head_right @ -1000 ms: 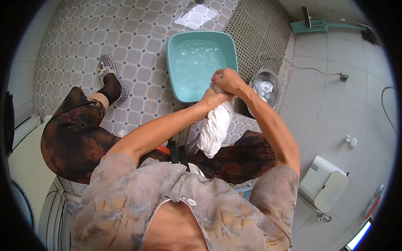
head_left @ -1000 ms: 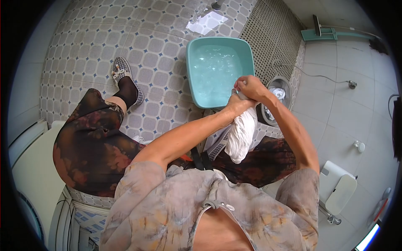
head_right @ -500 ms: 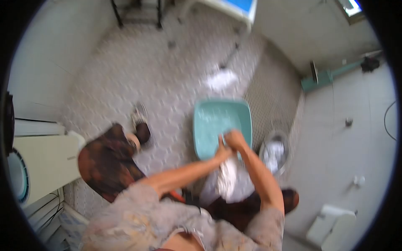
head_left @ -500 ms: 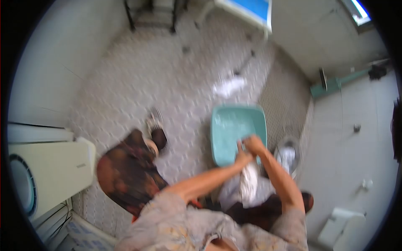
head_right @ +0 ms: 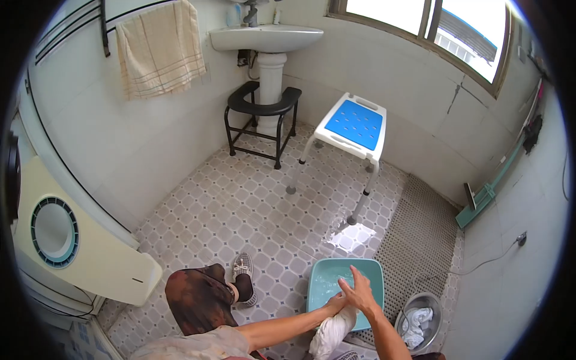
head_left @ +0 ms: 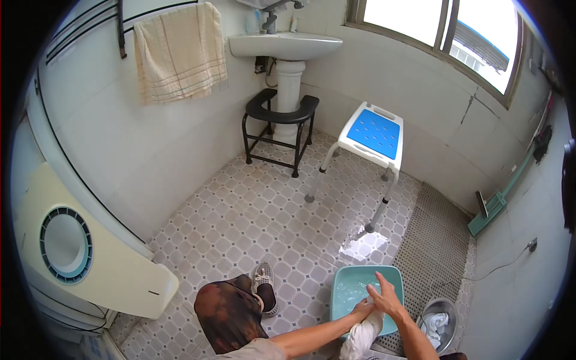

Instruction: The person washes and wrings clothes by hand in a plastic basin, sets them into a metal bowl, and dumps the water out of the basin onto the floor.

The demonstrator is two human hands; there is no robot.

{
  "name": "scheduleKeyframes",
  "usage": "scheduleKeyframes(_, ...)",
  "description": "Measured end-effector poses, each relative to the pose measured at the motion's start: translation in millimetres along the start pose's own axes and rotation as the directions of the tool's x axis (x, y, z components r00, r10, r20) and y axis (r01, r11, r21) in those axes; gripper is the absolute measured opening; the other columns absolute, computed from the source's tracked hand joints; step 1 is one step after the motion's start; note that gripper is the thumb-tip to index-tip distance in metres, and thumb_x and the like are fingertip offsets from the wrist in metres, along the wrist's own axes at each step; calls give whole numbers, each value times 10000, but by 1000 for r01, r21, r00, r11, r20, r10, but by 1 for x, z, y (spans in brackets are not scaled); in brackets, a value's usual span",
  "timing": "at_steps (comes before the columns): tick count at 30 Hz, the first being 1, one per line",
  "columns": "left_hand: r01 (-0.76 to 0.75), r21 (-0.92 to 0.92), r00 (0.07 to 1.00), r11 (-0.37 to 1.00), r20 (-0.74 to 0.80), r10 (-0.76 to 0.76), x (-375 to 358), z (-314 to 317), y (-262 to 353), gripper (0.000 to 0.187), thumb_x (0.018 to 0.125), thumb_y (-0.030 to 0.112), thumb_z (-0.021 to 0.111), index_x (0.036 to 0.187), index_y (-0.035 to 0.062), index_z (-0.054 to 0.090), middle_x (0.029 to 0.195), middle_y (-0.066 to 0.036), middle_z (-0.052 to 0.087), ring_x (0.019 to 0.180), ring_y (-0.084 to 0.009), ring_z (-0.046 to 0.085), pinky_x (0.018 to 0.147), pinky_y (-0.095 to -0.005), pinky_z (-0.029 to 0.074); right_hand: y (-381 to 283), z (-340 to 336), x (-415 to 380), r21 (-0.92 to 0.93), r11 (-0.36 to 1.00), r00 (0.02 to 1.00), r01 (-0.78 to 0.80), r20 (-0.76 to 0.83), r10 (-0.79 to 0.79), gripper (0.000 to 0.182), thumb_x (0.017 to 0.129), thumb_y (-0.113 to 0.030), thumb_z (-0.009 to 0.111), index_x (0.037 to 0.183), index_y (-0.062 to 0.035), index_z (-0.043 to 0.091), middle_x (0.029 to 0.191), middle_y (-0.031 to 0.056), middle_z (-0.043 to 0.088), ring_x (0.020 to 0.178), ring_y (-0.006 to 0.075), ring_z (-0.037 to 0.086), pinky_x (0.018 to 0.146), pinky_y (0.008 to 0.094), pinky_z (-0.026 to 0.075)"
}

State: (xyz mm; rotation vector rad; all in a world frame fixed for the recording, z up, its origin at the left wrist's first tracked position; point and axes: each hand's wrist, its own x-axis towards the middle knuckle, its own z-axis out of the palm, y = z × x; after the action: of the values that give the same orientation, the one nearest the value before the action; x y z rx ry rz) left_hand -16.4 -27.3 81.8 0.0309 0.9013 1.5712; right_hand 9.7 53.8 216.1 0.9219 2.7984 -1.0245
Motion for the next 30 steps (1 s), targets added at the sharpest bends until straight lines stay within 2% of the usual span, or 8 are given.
scheduleKeyframes(3, -2, 154, 994, 988, -105, 18, 32, -26, -13, 456, 910, 371, 594, 1221, 44, 526, 997, -119, 650, 852, -214, 659, 725, -342, 554, -56, -30, -39, 317, 917, 939, 242, 162, -304, 730, 819, -416, 676, 1405, -63, 423, 1346, 202, 514, 1273, 356, 451, 1095, 466, 307)
scheduleKeyframes(5, 58, 115, 992, 992, -117, -45, 26, -31, -11, 453, 914, 385, 583, 1210, 46, 532, 995, -120, 651, 850, -219, 660, 726, -346, 556, -83, -30, -65, 306, 815, 800, 492, 210, -562, 719, 776, -378, 724, 1386, -111, 454, 1331, 167, 526, 1274, 326, 456, 1069, 486, 331)
scheduleKeyframes(8, 161, -15, 982, 987, -102, -162, 5, -30, 8, 451, 920, 407, 567, 1194, 49, 541, 992, -122, 653, 846, -227, 661, 727, -353, 557, -102, -15, -94, -201, 646, 662, 736, 415, -625, 702, 747, -360, 762, 1359, -155, 486, 1334, 135, 515, 1259, 322, 469, 1039, 491, 357)
scheduleKeyframes(11, 223, -107, 968, 969, -90, -233, -9, -23, 26, 451, 926, 428, 550, 1177, 53, 551, 989, -123, 655, 843, -234, 663, 729, -359, 559, -124, -37, -111, -371, 616, 719, 695, 360, -595, 690, 734, -347, 779, 1341, -168, 503, 1341, 107, 499, 1228, 309, 497, 1027, 494, 362)
scheduleKeyframes(15, 279, -177, 951, 944, -84, -297, -32, -10, 53, 458, 934, 457, 528, 1155, 57, 563, 985, -125, 658, 838, -245, 664, 731, -367, 561, -101, -55, -122, -211, 761, 788, 614, 223, -574, 795, 634, -259, 788, 1337, -92, 455, 1385, 189, 431, 1306, 412, 367, 1050, 533, 321)
scheduleKeyframes(18, 314, -122, 943, 941, -78, -325, -52, 6, 78, 504, 952, 526, 454, 1149, 77, 572, 1010, -135, 665, 853, -292, 664, 775, -432, 553, -91, -66, -129, -136, 729, 723, 671, 338, -602, 875, 637, -243, 838, 1408, -167, 432, 1440, 190, 400, 1336, 451, 338, 1079, 557, 317)
scheduleKeyframes(22, 347, -111, 937, 931, 83, -340, -61, 22, 87, 523, 938, 581, 441, 1110, 119, 616, 1018, -101, 662, 909, -271, 639, 834, -438, 508, -78, -72, -105, -176, 490, 518, 854, 376, -768, 678, 731, -300, 790, 1326, -140, 508, 1332, 125, 489, 1221, 321, 500, 1026, 486, 379)
scheduleKeyframes(30, 229, -211, 952, 950, 250, -174, -19, 3, 62, 603, 950, 611, 372, 1168, 98, 602, 1109, -103, 642, 1008, -289, 611, 897, -450, 484, -85, -95, -75, 121, 414, 383, 902, 214, -898, 758, 714, -301, 828, 1341, -89, 457, 1344, 188, 482, 1257, 386, 454, 1052, 509, 365)
